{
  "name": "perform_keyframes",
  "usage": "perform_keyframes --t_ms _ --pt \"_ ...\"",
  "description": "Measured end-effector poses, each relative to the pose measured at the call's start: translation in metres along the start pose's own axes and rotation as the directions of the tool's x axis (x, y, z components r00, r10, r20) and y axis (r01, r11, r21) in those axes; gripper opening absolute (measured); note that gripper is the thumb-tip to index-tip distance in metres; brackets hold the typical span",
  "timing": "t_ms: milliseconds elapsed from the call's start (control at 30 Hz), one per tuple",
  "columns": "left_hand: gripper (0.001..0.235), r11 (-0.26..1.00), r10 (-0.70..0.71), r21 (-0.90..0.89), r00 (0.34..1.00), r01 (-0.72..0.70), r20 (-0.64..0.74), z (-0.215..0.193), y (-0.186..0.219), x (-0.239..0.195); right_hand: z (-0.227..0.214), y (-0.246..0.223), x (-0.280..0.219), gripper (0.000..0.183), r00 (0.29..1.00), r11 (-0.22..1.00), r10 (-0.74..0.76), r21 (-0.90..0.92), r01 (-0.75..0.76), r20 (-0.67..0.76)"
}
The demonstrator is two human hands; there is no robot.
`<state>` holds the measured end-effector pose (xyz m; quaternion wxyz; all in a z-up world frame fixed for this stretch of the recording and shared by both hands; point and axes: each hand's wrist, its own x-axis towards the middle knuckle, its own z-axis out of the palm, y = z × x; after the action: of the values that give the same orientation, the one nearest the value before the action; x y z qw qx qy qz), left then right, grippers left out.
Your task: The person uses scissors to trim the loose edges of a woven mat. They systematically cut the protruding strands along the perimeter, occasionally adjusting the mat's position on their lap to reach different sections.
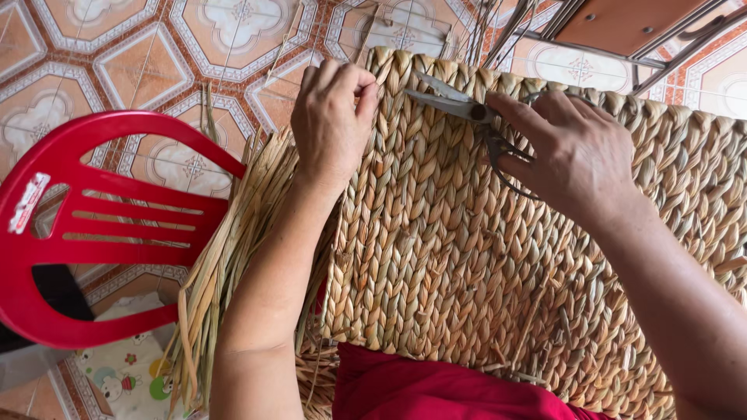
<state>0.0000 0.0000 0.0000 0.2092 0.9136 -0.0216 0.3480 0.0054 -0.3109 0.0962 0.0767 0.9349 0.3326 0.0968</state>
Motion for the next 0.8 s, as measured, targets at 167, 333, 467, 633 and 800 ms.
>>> perform_keyframes --t_ms 167,333,467,633,800 --pt "0.017 0.993 0.087 -0.076 0.995 -0.089 -0.039 -0.018 0.003 0.019 -0.004 0.007 0.024 0.076 1.000 1.000 -0.028 -0.014 0.028 -0.003" --pt "0.020 0.976 0.206 -0.052 0.976 -0.211 -0.076 -0.026 0.008 0.039 -0.001 0.003 0.035 0.071 0.997 0.997 -0.066 -0.030 0.065 -0.042" --pt "0.022 0.964 0.259 -0.047 0.965 -0.261 -0.044 -0.036 0.011 0.051 0.001 -0.001 0.036 0.069 0.992 0.996 -0.089 -0.012 0.088 -0.088" --pt "0.021 0.954 0.268 -0.138 0.963 -0.267 -0.007 -0.037 0.013 0.058 -0.001 -0.005 0.039 0.071 0.989 0.991 -0.129 0.031 0.131 -0.076" --pt "0.023 0.957 0.221 -0.188 0.975 -0.222 -0.030 -0.017 0.000 0.061 0.002 -0.005 0.038 0.066 0.992 0.982 -0.129 0.139 0.129 -0.013"
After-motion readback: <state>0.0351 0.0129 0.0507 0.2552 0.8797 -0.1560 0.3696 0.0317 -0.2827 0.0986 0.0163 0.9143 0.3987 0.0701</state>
